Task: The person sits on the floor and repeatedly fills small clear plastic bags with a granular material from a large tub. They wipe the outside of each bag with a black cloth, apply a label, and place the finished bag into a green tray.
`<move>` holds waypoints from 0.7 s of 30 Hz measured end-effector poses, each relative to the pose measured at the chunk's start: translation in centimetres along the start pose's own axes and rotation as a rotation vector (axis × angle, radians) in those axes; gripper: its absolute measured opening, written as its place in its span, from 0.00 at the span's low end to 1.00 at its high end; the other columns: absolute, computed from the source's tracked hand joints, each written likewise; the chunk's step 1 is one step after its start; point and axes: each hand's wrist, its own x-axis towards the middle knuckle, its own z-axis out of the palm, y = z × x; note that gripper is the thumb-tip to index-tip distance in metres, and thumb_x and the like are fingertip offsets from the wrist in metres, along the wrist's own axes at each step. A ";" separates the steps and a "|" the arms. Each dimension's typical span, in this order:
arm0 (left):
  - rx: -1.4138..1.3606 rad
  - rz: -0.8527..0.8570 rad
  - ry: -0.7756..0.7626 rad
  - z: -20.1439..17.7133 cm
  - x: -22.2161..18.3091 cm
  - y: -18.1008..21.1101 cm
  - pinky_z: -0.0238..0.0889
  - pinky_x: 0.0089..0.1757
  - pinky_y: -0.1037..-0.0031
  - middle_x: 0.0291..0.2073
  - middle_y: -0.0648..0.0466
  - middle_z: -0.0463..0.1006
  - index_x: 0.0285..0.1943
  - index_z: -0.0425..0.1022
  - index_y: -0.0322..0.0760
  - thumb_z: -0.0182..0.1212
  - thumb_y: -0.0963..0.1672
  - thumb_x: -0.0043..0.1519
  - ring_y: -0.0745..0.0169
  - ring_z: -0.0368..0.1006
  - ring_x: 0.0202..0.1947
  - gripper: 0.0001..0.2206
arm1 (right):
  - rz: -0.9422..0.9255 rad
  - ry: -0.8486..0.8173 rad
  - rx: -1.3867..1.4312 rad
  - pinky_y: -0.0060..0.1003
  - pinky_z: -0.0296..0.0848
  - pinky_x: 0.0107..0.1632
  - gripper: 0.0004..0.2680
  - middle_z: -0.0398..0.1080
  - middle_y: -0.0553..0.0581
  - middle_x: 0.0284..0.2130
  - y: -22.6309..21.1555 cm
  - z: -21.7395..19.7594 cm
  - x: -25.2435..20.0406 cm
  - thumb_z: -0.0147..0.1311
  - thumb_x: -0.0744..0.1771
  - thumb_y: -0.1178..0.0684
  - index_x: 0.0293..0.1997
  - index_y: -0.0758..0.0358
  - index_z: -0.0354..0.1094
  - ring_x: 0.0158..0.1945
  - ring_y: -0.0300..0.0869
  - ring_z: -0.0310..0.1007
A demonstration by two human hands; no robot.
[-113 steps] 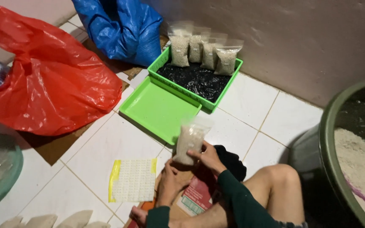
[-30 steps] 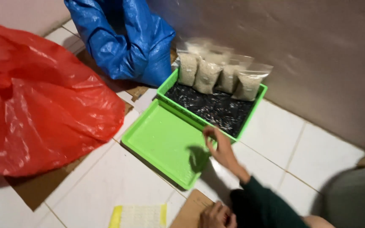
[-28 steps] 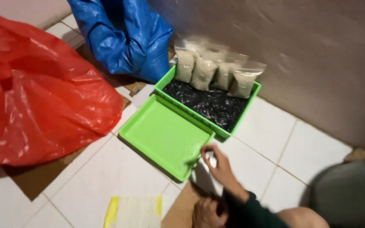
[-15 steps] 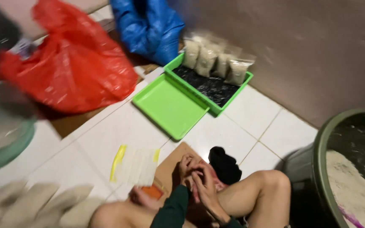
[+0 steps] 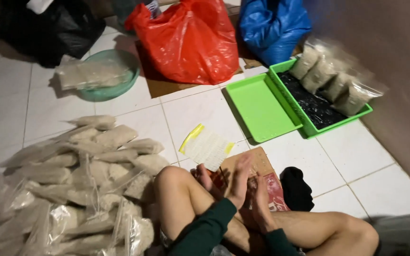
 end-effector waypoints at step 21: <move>-0.007 -0.087 0.240 -1.3 3.1 -11.3 0.57 0.49 0.76 0.41 0.58 0.69 0.44 0.67 0.51 0.39 0.50 0.65 0.68 0.66 0.44 0.10 | -0.203 0.099 1.053 0.44 0.66 0.51 0.12 0.66 0.65 0.48 7.4 -1.6 8.3 0.49 0.64 0.59 0.53 0.68 0.65 0.51 0.51 0.67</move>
